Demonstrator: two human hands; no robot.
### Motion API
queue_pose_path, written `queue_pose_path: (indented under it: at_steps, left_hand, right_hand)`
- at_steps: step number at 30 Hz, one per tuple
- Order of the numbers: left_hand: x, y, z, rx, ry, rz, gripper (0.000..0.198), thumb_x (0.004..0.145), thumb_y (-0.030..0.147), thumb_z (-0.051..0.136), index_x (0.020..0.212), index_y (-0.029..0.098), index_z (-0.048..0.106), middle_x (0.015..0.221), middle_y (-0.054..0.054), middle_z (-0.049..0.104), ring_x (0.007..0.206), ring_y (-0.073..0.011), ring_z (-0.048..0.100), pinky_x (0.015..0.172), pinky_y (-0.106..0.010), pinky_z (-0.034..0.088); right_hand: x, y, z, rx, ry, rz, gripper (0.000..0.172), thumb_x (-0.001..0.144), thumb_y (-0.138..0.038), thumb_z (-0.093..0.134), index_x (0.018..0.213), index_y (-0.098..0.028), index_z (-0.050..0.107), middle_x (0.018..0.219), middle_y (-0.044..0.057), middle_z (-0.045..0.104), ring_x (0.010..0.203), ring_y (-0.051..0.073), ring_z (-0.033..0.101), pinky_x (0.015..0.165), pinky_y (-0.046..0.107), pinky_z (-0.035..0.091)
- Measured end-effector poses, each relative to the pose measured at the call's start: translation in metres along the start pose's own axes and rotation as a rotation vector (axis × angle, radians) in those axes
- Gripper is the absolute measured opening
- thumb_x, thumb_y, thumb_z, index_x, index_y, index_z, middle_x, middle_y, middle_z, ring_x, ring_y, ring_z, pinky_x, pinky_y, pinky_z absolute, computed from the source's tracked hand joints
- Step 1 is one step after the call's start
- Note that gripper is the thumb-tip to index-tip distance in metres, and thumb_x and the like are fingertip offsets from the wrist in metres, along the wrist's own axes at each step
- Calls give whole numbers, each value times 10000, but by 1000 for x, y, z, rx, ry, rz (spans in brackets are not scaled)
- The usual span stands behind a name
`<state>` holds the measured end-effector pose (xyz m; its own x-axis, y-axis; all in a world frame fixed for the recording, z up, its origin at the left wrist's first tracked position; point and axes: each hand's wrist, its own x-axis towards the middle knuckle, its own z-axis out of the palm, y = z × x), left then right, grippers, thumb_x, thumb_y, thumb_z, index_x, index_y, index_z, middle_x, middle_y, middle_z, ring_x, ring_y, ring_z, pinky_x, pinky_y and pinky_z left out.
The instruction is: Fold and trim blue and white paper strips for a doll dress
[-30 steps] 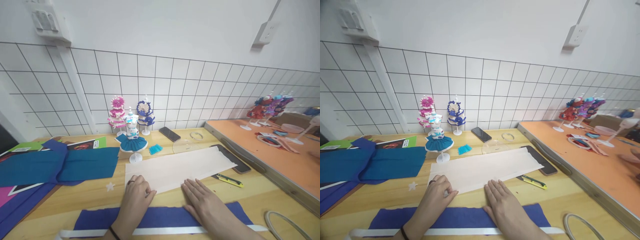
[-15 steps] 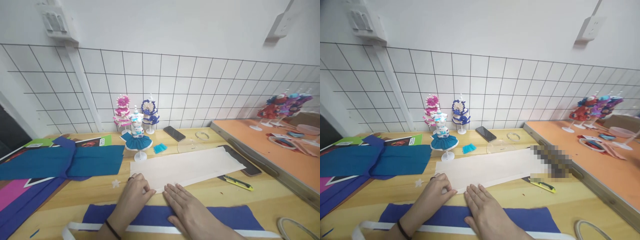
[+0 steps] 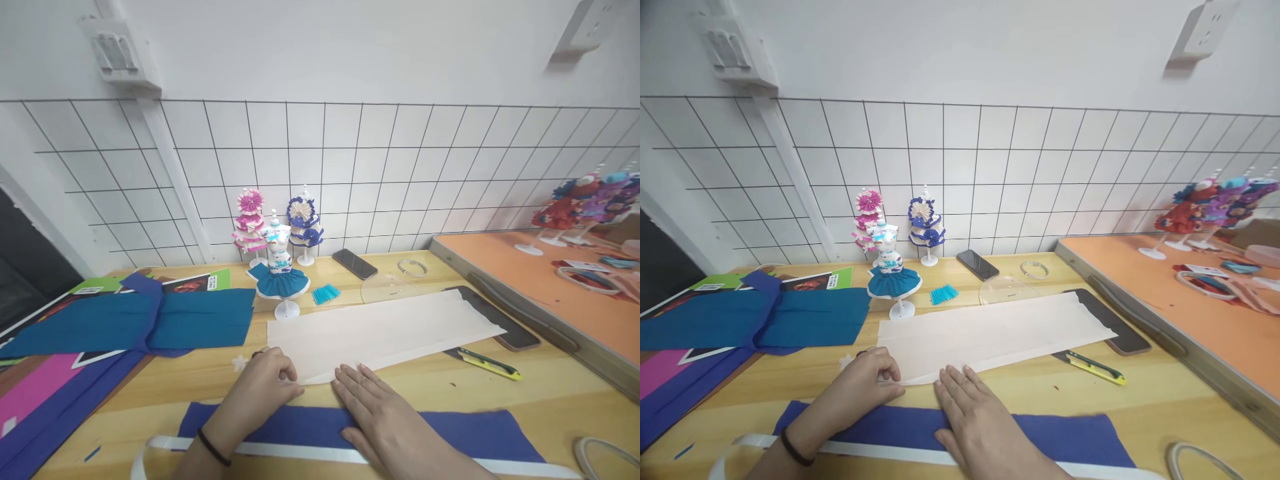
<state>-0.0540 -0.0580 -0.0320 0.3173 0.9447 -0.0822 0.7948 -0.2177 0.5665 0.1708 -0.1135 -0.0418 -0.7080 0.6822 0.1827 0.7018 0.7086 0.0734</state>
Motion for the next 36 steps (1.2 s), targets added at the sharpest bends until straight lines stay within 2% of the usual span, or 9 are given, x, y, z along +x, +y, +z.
queue_pose_path:
  at_steps: [6,12,16,21,24,26,31,36]
  left_hand:
    - [1,17,18,14,59,117,132,746,289,558,679,191,615,770,-24,593,824,-188,514,748,-298,350]
    - [3,21,29,20,75,100,87,732,179,513,655,187,554,735,-23,592,796,-187,511,716,-291,356]
    - [2,21,28,3,67,79,53,713,157,504,718,193,542,744,-10,594,773,-176,518,687,-278,362]
    - [2,19,22,16,31,45,148,699,172,521,838,197,567,712,8,564,753,-176,519,663,-272,358]
    - [2,18,19,41,7,55,107,727,291,553,761,198,593,701,0,565,760,-188,520,675,-284,356]
    - [1,18,19,42,8,75,165,743,344,549,680,198,592,732,-17,584,800,-199,523,703,-294,355]
    - [3,19,20,24,44,77,156,762,297,507,685,196,597,791,-39,611,839,-203,529,747,-304,351]
    - [4,16,16,-19,25,-6,135,722,260,494,680,183,597,724,-31,615,780,-199,539,697,-297,355]
  right_hand:
    - [0,-1,-1,-2,2,-9,455,936,-354,355,1268,-69,482,1276,165,481,1156,302,471,949,453,432]
    - [2,0,-4,20,-35,-6,453,937,-341,354,1278,-65,469,1283,181,469,1175,306,446,967,459,406]
    - [2,-1,-4,37,-43,-8,453,932,-344,366,1271,-66,478,1290,191,459,1185,313,432,972,471,397]
    - [1,0,-4,65,-24,-3,444,929,-338,383,1271,-72,480,1289,194,464,1185,309,439,978,471,393]
    - [-1,1,-1,81,3,5,444,925,-343,395,1274,-83,477,1298,184,462,1194,302,433,993,464,380]
    - [-1,1,1,88,11,7,444,923,-344,401,1280,-89,472,1306,175,458,1202,295,427,1005,456,369]
    - [-2,2,1,122,5,15,445,922,-339,407,1291,-95,459,1311,167,458,1210,290,421,1017,456,354]
    - [-2,2,-2,128,-25,6,448,933,-346,375,1308,-109,438,1330,151,443,1222,277,410,1026,446,344]
